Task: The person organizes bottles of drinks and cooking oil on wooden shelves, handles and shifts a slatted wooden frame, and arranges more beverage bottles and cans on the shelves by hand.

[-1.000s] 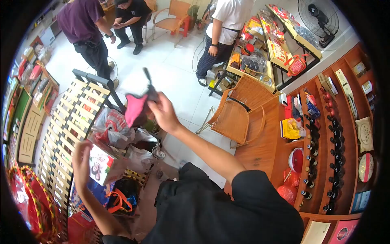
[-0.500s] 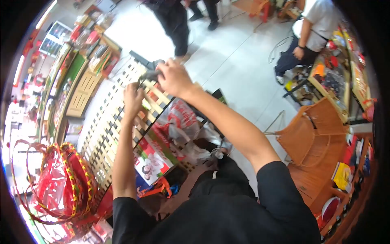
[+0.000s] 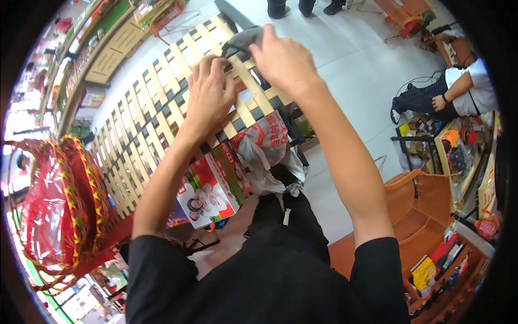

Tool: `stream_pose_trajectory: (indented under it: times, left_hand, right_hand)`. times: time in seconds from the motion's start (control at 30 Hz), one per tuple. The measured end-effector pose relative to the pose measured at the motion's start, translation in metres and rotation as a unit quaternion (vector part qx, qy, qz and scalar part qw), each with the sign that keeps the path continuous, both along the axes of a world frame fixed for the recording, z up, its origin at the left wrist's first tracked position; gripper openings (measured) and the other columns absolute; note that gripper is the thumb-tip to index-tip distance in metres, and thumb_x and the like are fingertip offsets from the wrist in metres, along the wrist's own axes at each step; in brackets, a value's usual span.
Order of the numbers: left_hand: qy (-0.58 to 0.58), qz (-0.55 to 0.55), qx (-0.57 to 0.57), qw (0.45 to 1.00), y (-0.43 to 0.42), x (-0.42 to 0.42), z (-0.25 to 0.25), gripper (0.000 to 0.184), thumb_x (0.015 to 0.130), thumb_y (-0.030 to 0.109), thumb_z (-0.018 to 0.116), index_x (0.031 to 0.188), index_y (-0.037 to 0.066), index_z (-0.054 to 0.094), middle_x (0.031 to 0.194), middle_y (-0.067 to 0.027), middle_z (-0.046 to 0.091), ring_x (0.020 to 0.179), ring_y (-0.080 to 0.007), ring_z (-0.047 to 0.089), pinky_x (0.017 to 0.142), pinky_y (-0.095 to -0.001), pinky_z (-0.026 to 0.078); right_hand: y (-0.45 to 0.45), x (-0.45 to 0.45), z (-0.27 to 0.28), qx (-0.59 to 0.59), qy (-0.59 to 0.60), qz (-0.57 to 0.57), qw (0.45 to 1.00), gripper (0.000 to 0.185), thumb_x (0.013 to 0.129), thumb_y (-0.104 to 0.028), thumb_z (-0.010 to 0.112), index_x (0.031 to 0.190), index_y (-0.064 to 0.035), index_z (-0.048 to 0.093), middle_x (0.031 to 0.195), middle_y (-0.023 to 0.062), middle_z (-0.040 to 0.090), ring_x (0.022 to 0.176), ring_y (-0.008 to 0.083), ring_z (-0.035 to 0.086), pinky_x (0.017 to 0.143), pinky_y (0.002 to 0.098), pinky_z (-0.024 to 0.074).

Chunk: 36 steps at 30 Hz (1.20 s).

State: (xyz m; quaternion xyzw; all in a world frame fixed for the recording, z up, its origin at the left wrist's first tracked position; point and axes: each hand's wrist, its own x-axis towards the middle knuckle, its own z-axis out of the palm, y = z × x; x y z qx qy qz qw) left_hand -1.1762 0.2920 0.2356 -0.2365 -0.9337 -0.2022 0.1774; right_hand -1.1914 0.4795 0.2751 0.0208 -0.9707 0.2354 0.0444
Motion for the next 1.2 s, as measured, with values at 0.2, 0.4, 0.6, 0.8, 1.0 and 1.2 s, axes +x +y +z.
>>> stream_pose_trajectory:
  times: [0.2,0.4,0.6,0.8,1.0,1.2]
  left_hand:
    - [-0.009,-0.076,0.019,0.997,-0.002,0.002,-0.001,0.030,0.088,0.016,0.053,0.115,0.002,0.054,0.120,-0.0165,0.054,0.115,-0.0349,0.050,0.104,-0.0468,0.035]
    - [-0.037,-0.079,0.026,0.996,-0.010,0.004,0.002,0.035,0.087,0.015,0.054,0.119,0.001,0.053,0.127,-0.0172,0.051,0.124,-0.0347,0.046,0.106,-0.0459,0.034]
    - [-0.010,-0.118,0.052,0.992,-0.015,0.006,-0.007,0.035,0.085,0.017,0.055,0.115,-0.001,0.053,0.124,-0.0205,0.051,0.120,-0.0348,0.048,0.104,-0.0458,0.035]
    - [0.041,-0.218,0.069,0.973,-0.015,0.008,-0.015,0.028,0.080,0.016,0.063,0.105,0.005,0.055,0.107,-0.0130,0.053,0.104,-0.0298,0.053,0.093,-0.0419,0.040]
    - [0.048,-0.287,0.072,0.954,-0.012,0.021,-0.017,0.020,0.078,0.012,0.063,0.096,0.004,0.059,0.102,-0.0121,0.055,0.101,-0.0280,0.055,0.089,-0.0399,0.041]
    - [0.032,-0.280,0.079,0.956,-0.012,0.021,-0.017,0.020,0.078,0.012,0.063,0.096,0.004,0.059,0.101,-0.0123,0.054,0.101,-0.0278,0.055,0.089,-0.0407,0.041]
  right_hand:
    - [-0.007,0.001,0.005,0.080,0.002,-0.028,0.996,0.045,0.097,-0.039,0.055,0.107,0.0043,0.054,0.091,0.0279,0.070,0.086,0.0449,0.070,0.078,0.0501,0.0561]
    - [-0.022,0.000,0.010,0.115,-0.037,-0.089,0.989,0.048,0.094,-0.042,0.057,0.111,0.0032,0.053,0.097,0.0313,0.069,0.095,0.0479,0.067,0.086,0.0542,0.0525]
    - [-0.023,-0.004,0.009,0.111,-0.040,-0.115,0.986,0.050,0.091,-0.043,0.061,0.113,0.0017,0.057,0.102,0.0307,0.068,0.098,0.0484,0.065,0.087,0.0546,0.0517]
    - [-0.019,-0.010,0.000,0.089,-0.003,-0.109,0.990,0.047,0.085,-0.041,0.067,0.105,0.0012,0.066,0.103,0.0289,0.069,0.099,0.0454,0.066,0.088,0.0503,0.0521]
    - [-0.017,-0.011,-0.001,0.096,0.003,-0.093,0.991,0.048,0.086,-0.043,0.065,0.104,0.0023,0.066,0.103,0.0294,0.069,0.101,0.0466,0.064,0.088,0.0510,0.0511]
    - [-0.021,-0.010,0.002,0.120,-0.016,-0.112,0.986,0.050,0.087,-0.043,0.064,0.107,0.0027,0.065,0.107,0.0295,0.068,0.104,0.0454,0.064,0.090,0.0502,0.0506]
